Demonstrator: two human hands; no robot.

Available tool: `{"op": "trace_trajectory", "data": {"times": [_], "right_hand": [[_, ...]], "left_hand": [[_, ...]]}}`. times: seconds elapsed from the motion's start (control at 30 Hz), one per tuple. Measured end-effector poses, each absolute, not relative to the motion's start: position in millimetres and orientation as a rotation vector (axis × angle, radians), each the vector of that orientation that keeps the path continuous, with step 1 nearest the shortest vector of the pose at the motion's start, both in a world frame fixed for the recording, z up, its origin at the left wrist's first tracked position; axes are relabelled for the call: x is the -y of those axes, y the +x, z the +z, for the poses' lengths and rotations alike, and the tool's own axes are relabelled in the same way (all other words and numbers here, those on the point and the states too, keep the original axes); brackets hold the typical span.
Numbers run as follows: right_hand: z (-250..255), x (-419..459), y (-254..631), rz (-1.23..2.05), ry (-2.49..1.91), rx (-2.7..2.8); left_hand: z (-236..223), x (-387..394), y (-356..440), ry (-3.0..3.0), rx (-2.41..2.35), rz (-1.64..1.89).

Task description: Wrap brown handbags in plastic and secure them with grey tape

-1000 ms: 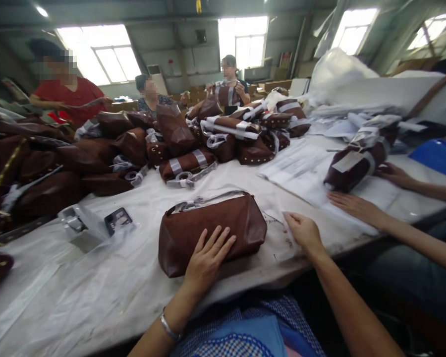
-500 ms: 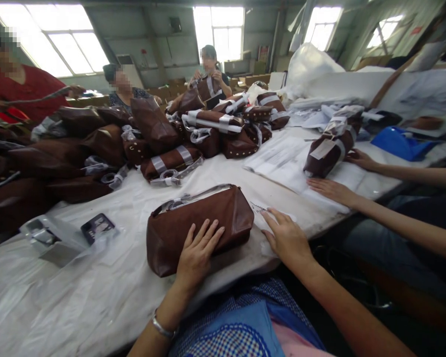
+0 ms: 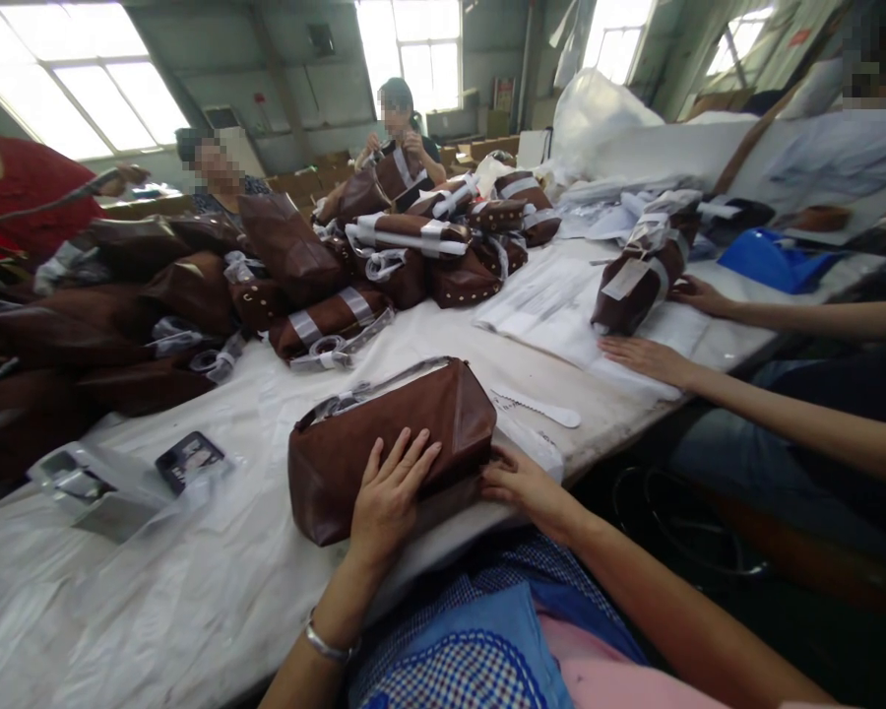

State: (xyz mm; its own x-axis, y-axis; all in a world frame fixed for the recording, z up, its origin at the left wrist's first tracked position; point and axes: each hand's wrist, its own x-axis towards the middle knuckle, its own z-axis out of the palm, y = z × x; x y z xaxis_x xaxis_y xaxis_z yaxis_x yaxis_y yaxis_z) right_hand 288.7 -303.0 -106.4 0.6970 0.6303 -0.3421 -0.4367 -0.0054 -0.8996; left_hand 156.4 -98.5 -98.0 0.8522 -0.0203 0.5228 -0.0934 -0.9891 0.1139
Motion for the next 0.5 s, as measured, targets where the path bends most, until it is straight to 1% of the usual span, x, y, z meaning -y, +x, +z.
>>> {"op": "trace_trajectory", "data": {"times": [0.2,0.3,0.4,0.5], "right_hand": [[-91,297,282,0.667,-1.441,0.290],[-87,287,271,0.790,-1.273,0.199],[-99,276,271,0.838,-1.157,0.074],[-120,269,283,0.812,-1.175,-0.007]], "left_hand": [[-85,83,142,2.816,0.080,0.830],[-79,85,135,2.827,0.050,0.833],[-84,90,139,2.895,-0.003,0.828],[-99,95,148,2.999,-0.023,0.973]]}}
